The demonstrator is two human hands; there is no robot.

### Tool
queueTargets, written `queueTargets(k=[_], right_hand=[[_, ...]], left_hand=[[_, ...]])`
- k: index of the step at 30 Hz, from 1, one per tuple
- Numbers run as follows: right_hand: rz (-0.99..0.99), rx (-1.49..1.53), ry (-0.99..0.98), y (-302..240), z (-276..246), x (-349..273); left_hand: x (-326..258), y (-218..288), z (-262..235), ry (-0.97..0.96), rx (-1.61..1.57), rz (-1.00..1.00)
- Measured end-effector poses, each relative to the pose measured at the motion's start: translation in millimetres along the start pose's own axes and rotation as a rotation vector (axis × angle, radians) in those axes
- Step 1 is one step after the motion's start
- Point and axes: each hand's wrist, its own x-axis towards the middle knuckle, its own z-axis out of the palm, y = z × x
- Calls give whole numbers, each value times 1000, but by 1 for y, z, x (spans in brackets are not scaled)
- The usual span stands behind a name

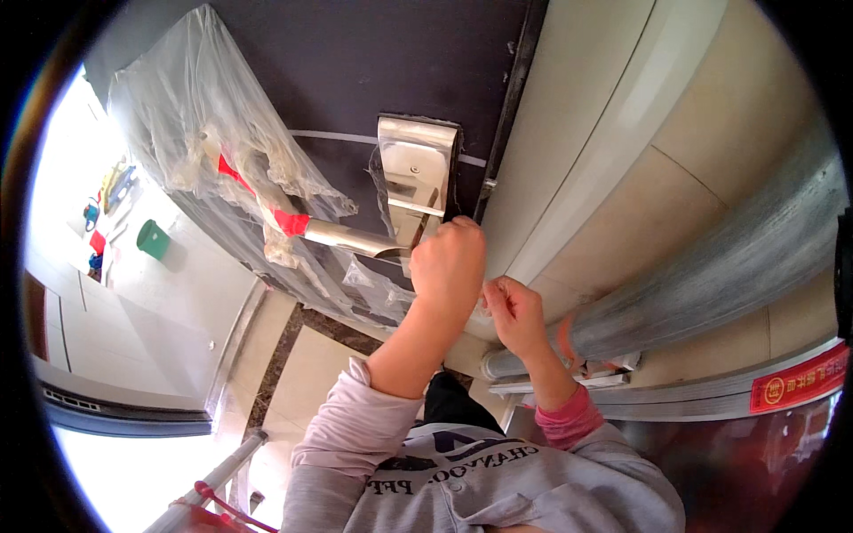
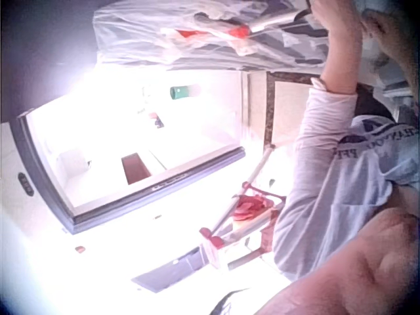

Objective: The person removes plastic film and tape from a stainless steel door handle and then uses a hex key to tighten or adjust the lock mechanism.

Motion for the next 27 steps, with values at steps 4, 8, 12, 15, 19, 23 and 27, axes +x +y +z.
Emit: queueTargets(k=[4, 8, 12, 15, 19, 23, 27], right_hand=[[-5, -19, -24, 5, 1, -6], [-20, 61, -40, 6, -3, -12], [22, 60, -87, 2, -9, -19], [1, 69, -69, 6, -12, -21], [-28, 61, -73, 4, -10, -25], [-2, 117, -8, 2, -2, -22], [-83, 173, 158, -4, 5, -8]], left_hand=[[0, -1, -8, -43, -184, -15], [-1, -2, -16, -77, -266, -28], [-2, -3, -13, -48, -210, -35], [-1, 6, -9, -36, -154, -87], [1, 11, -7, 6, -104, -90], [0, 13, -2, 70, -111, -71], [0, 11, 1, 118, -141, -65]])
